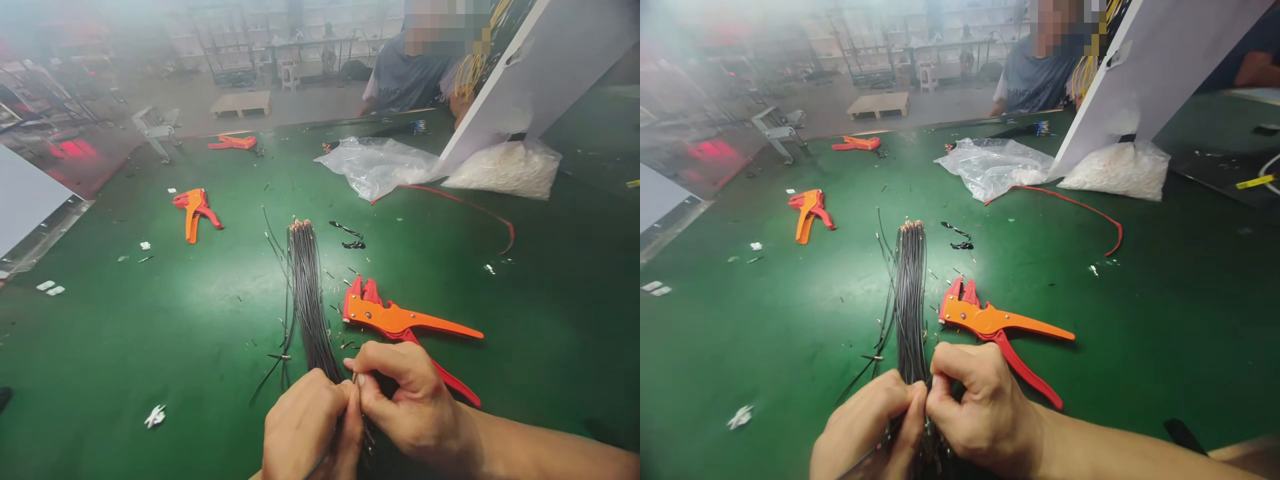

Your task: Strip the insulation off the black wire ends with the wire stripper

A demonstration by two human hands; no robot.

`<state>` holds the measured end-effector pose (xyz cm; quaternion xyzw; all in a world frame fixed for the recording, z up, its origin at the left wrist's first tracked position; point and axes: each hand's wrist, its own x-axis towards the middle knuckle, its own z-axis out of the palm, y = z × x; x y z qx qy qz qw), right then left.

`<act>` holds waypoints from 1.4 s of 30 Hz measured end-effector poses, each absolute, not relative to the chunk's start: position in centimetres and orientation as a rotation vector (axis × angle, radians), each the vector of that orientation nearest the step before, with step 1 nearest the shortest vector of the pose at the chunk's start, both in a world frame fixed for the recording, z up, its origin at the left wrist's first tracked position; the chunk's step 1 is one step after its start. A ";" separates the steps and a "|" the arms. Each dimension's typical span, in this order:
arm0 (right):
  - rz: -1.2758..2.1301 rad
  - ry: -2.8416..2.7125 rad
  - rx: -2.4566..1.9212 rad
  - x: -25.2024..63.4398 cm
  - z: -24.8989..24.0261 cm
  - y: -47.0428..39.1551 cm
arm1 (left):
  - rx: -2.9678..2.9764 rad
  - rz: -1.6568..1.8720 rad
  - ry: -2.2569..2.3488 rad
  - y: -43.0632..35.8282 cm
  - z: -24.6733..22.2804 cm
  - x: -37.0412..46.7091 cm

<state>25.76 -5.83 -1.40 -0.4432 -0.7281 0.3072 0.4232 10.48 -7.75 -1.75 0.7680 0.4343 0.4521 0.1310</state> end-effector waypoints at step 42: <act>0.308 -2.316 -1.678 35.4 0.0 -5.6 | 1.728 1.526 1.467 -7.2 0.2 10.3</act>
